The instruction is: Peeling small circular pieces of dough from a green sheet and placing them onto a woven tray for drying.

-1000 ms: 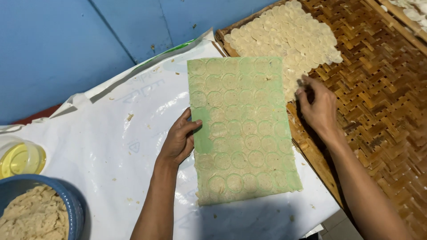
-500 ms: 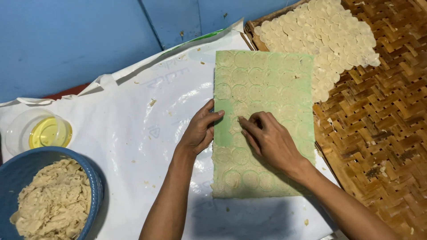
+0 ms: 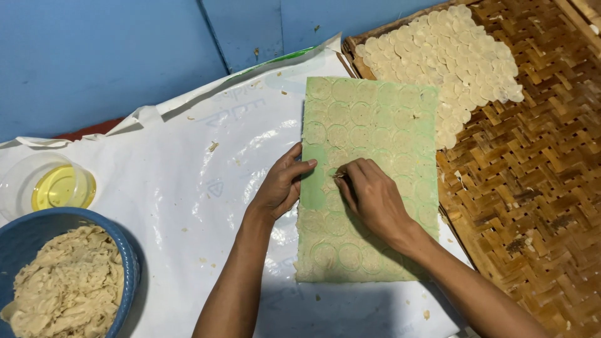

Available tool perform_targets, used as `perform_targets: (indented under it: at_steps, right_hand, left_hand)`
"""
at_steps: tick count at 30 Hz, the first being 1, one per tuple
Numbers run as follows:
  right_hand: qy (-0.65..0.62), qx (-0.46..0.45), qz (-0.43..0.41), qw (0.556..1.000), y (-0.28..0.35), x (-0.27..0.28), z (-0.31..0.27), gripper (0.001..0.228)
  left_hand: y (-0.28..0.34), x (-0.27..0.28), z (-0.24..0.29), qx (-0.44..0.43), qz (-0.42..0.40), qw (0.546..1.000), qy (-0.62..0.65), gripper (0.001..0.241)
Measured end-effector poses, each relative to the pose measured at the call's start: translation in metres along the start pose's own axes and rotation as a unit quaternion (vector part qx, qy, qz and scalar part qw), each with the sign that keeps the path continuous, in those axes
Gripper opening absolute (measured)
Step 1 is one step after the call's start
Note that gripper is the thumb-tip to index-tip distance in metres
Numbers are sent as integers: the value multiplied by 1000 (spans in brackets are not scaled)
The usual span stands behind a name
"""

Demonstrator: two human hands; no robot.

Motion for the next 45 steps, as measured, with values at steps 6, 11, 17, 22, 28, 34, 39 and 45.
perform_targets:
  at_steps: [6,11,17,22,28,34,39,45]
  right_hand:
    - [17,19,20,999,-1,11,-13,15]
    - [7,50,22,998,4,16,-8,13]
    - [-80,-32,0,996,20,25,30,14]
    - [-79,-186,-12,979,35,66,93,21]
    - [11,-254,-13,967,36,97,171,26]
    - [64,-220,109,967,28,89,226,24]
    - [41,-267,149,951,19,84,225,23]
    - [78,-216,150,962,28,72,245,16]
  left_hand:
    - [3,-3,2,11,10,1000,-18,59]
    - [1,-4,2,15,26,999,-42,61]
    - [1,-9,5,23,44,998,-39,66]
    - [1,-6,4,23,46,998,-45,66]
    - [1,-8,5,20,30,998,-42,66]
    - [2,-11,6,20,38,997,-58,68]
    - [2,-8,4,23,45,997,-57,70]
    - [1,-6,4,18,40,998,-54,69]
Point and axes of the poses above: each hand's wrist, its own y-axis away from the middle knuckle, its own x-axis out of the back of the hand, z = x × y, the point moved 1 cm from there along -y, towards the middle knuckle, and after that the axes turned 3 degrees about -x, right-handed, at the moved point
